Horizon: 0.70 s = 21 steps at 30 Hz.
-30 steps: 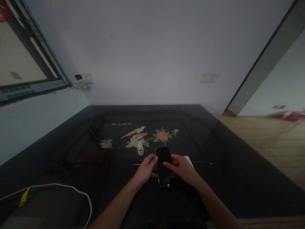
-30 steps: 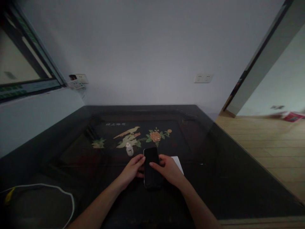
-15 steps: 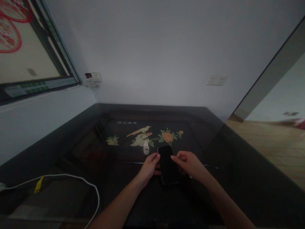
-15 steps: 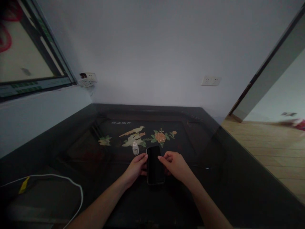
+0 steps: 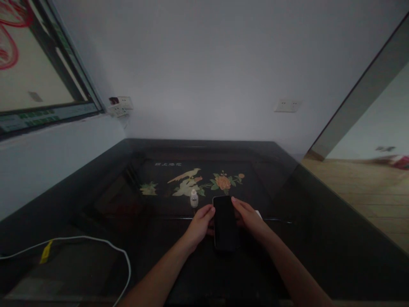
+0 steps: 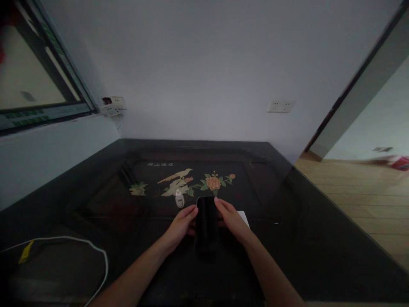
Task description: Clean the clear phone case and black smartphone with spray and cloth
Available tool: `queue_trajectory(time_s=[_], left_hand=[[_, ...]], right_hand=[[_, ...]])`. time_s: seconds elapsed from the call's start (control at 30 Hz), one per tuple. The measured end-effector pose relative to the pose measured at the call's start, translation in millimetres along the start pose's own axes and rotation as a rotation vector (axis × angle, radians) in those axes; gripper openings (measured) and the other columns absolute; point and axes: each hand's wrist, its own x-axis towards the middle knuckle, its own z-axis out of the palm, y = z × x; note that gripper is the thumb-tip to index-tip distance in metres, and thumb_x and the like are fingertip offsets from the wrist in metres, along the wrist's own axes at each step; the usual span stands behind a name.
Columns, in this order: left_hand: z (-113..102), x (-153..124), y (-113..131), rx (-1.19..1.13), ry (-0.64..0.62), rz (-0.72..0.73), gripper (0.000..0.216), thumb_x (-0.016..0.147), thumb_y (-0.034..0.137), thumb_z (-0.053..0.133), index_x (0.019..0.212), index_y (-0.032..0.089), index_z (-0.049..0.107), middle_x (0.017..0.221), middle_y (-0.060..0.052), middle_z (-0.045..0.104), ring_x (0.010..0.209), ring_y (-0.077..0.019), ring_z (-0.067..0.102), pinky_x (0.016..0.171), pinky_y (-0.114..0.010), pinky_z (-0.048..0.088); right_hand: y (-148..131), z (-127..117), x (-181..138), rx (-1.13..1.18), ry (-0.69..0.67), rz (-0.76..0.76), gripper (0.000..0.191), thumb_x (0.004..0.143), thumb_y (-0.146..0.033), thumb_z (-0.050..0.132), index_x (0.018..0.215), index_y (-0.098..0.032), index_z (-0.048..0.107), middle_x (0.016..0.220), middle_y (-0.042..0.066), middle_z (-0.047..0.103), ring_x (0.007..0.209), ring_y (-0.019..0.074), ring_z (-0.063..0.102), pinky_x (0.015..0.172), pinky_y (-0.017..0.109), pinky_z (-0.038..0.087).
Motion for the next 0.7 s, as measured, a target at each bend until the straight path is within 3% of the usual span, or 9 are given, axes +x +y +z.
queue_trajectory(time_s=[0.13,0.47,0.6,0.7], left_hand=[[1.8,-0.9,-0.2,0.069,-0.066,-0.008,0.057,0.08,0.065,0.07,0.112,0.018,0.063,0.081,-0.001,0.064,0.068,-0.016,0.064,0.055,-0.024,0.052],[6.5,-3.7,1.8,0.115,-0.068,-0.016,0.053,0.082,0.066,0.066,0.107,0.02,0.06,0.082,-0.001,0.064,0.069,-0.0164,0.065,0.055,-0.024,0.053],[3.1,-6.7,4.5,0.082,-0.091,-0.091,0.054,0.083,0.07,0.064,0.099,0.019,0.057,0.084,-0.003,0.066,0.068,-0.0161,0.067,0.058,-0.027,0.055],[-3.6,-14.4,8.6,0.085,-0.21,-0.2,0.053,0.081,0.066,0.07,0.099,0.018,0.055,0.089,-0.006,0.07,0.071,-0.0185,0.072,0.068,-0.033,0.058]], right_hand=[[3.9,-0.3,-0.4,0.022,0.085,0.037,0.048,0.088,-0.063,0.067,0.114,-0.022,0.068,0.091,0.008,0.075,0.079,0.024,0.072,0.059,0.031,0.058],[-1.9,1.2,-3.8,-0.119,0.007,-0.03,0.046,0.09,-0.064,0.06,0.099,-0.02,0.071,0.067,0.0,0.063,0.056,0.0154,0.058,0.049,0.025,0.046],[-0.1,-0.1,-3.0,-0.179,0.099,-0.049,0.047,0.089,-0.066,0.06,0.09,-0.019,0.069,0.061,-0.001,0.058,0.054,0.0148,0.054,0.046,0.024,0.04],[-0.2,-1.9,-2.5,-0.126,0.121,-0.033,0.048,0.089,-0.066,0.06,0.091,-0.019,0.067,0.06,-0.002,0.056,0.052,0.0145,0.053,0.046,0.024,0.041]])
